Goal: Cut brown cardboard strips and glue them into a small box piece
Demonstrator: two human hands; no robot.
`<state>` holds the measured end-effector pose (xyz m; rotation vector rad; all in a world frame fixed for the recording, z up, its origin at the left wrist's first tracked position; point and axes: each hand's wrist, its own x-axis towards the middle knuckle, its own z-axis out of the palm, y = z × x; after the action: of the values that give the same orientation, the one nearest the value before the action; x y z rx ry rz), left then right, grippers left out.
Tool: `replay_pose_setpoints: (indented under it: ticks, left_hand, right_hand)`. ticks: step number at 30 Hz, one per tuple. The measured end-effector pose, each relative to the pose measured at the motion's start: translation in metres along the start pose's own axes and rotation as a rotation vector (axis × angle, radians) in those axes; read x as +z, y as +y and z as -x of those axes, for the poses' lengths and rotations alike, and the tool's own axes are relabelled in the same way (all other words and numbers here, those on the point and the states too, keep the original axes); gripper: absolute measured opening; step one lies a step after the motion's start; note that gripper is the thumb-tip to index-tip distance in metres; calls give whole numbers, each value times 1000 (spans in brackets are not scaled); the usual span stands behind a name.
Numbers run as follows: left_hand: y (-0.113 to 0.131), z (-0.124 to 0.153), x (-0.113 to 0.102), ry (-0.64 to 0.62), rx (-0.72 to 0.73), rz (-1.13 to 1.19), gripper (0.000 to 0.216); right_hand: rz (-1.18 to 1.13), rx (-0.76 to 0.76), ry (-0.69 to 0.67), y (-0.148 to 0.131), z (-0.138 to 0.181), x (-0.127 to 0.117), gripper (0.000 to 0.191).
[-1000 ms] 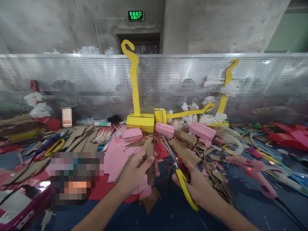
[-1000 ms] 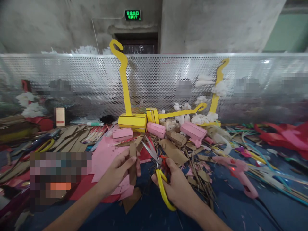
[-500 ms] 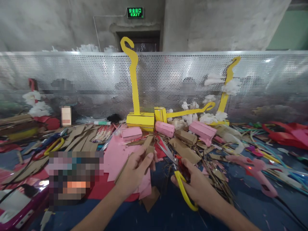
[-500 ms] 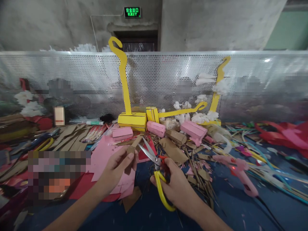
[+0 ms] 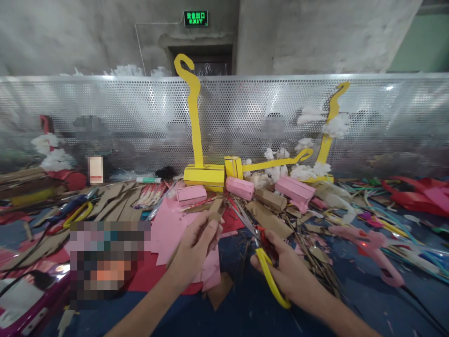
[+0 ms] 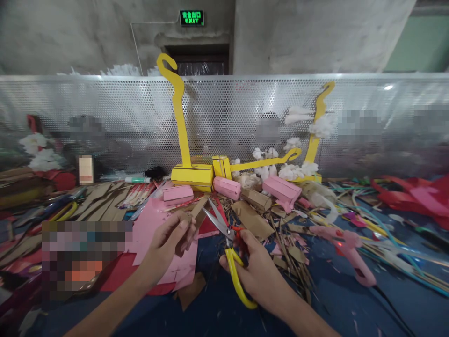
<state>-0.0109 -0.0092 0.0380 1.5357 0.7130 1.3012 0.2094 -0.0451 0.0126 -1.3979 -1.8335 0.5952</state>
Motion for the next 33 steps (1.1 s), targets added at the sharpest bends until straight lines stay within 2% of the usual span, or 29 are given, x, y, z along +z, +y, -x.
replay_pose_setpoints:
  ticks: [7, 11, 15, 20, 25, 29, 33]
  left_hand:
    - [2, 3, -2, -25, 89, -104, 20]
    - [1, 3, -5, -43, 97, -177, 20]
    - [-4, 2, -8, 0, 73, -186, 20]
    - [-7, 0, -11, 4, 52, -209, 23]
    - [-6, 0, -11, -10, 51, -187, 22]
    - [-3, 0, -10, 18, 58, -186, 19]
    - [0, -1, -10, 5, 77, -161, 18]
  right_hand:
    - [104, -103, -1, -12, 3, -10, 26]
    - [63, -60, -70, -14, 3, -10, 21]
    - [90, -60, -39, -12, 3, -7, 26]
    - [128, -59, -78, -13, 3, -8, 25]
    - [183, -46, -26, -6, 2, -6, 27]
    - [246, -54, 50, -2, 1, -6, 16]
    - [264, -71, 71, -1, -1, -8, 7]
